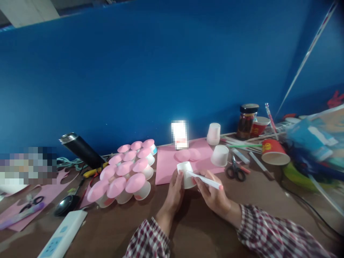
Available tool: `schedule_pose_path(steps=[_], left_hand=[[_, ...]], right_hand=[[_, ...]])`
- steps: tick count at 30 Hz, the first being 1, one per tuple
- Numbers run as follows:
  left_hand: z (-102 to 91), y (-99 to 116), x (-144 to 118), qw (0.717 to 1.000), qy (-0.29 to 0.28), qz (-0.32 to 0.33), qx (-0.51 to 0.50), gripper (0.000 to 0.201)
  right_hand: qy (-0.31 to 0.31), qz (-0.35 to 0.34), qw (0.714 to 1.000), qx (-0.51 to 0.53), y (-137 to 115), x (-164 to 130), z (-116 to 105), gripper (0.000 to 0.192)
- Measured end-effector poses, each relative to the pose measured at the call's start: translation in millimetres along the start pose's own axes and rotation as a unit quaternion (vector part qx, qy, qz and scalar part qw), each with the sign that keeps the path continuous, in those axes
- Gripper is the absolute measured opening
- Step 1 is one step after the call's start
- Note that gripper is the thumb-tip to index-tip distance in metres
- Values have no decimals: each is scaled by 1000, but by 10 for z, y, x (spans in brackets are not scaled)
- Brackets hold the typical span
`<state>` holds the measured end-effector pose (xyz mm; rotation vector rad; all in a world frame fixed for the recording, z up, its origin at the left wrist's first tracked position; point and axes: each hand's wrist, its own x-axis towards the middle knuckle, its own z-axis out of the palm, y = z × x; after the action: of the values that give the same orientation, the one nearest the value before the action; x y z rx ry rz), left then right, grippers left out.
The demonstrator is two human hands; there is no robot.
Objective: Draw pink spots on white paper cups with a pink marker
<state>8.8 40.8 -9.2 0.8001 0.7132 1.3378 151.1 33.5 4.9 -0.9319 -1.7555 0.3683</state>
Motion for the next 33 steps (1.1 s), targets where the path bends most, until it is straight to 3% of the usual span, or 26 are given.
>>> schedule_pose_path(steps=[33], left_hand=[[20, 21, -12, 1000, 5, -4, 6, 27]], right_hand=[[-6, 7, 1000, -5, -13, 14, 12, 12]])
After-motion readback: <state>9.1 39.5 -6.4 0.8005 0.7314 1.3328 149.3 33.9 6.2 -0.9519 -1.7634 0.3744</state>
